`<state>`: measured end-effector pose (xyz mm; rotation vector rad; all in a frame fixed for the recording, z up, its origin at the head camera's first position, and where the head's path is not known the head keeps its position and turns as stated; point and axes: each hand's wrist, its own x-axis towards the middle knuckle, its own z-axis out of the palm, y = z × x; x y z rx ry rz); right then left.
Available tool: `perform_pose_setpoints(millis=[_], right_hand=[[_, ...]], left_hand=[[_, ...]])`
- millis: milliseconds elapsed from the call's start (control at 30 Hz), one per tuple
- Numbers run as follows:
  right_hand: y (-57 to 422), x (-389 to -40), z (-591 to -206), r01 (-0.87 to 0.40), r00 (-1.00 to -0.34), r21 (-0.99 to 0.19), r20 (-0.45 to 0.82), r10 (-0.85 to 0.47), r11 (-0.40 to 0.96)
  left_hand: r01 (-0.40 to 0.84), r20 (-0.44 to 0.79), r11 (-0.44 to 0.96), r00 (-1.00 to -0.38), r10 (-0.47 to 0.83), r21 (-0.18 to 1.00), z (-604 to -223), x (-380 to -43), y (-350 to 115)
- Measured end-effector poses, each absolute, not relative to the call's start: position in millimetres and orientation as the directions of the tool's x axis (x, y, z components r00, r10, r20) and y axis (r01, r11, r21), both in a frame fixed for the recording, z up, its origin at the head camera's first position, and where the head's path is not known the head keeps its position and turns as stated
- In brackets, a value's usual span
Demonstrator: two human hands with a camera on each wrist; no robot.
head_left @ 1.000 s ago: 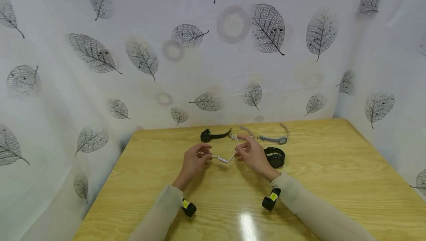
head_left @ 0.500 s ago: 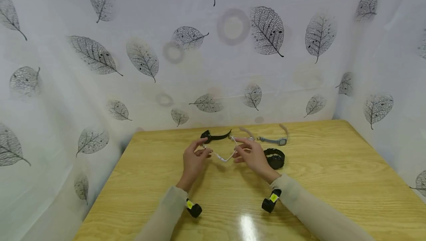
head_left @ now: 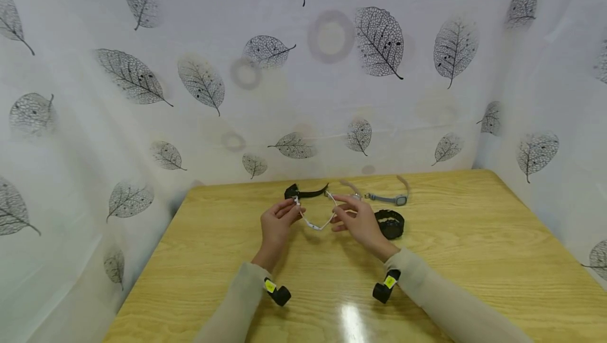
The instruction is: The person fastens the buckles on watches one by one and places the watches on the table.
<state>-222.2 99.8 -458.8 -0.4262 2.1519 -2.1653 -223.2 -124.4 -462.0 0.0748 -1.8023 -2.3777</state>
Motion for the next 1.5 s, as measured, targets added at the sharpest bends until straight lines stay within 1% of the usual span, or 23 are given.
perform_pose_setpoints(millis=[233,400,467,600,767,1033,1367,1500], right_hand=[[101,-223,-460,-0.177,-0.957,-0.984,0.175,-0.232,-0.013],[100,-222,-460,-0.202,-0.958,-0.979,0.194,-0.213,0.019],[99,-222,-459,-0.211,-0.958,-0.977,0.2,-0.205,0.035],[99,-223,-458,-0.228,-0.957,-0.972,0.213,-0.198,0.054],[99,-224,-458,-0.253,-0.95,-0.966,0.24,-0.201,0.042],[99,-225,-462,-0.303,-0.936,-0.951,0.286,-0.204,0.056],[98,-224,-460,-0.289,-0.937,-0.955,0.268,-0.223,0.067],[98,-223,-459,-0.281,-0.936,-0.957,0.257,-0.241,0.071]], left_hand=[[0.079,0.041,-0.28,-0.99,-0.139,0.957,-463,-225,-125],[0.093,0.066,-0.29,-0.993,-0.101,0.953,-462,-225,-122],[0.108,0.089,-0.273,-0.993,-0.081,0.956,-461,-224,-120],[0.139,0.133,-0.195,-0.99,-0.046,0.971,-460,-222,-118],[0.157,0.157,-0.119,-0.988,-0.013,0.98,-458,-220,-116],[0.152,0.154,-0.1,-0.988,0.007,0.983,-458,-219,-114],[0.179,0.18,-0.051,-0.983,0.024,0.983,-458,-219,-110],[0.161,0.162,-0.037,-0.987,0.018,0.986,-456,-219,-109]])
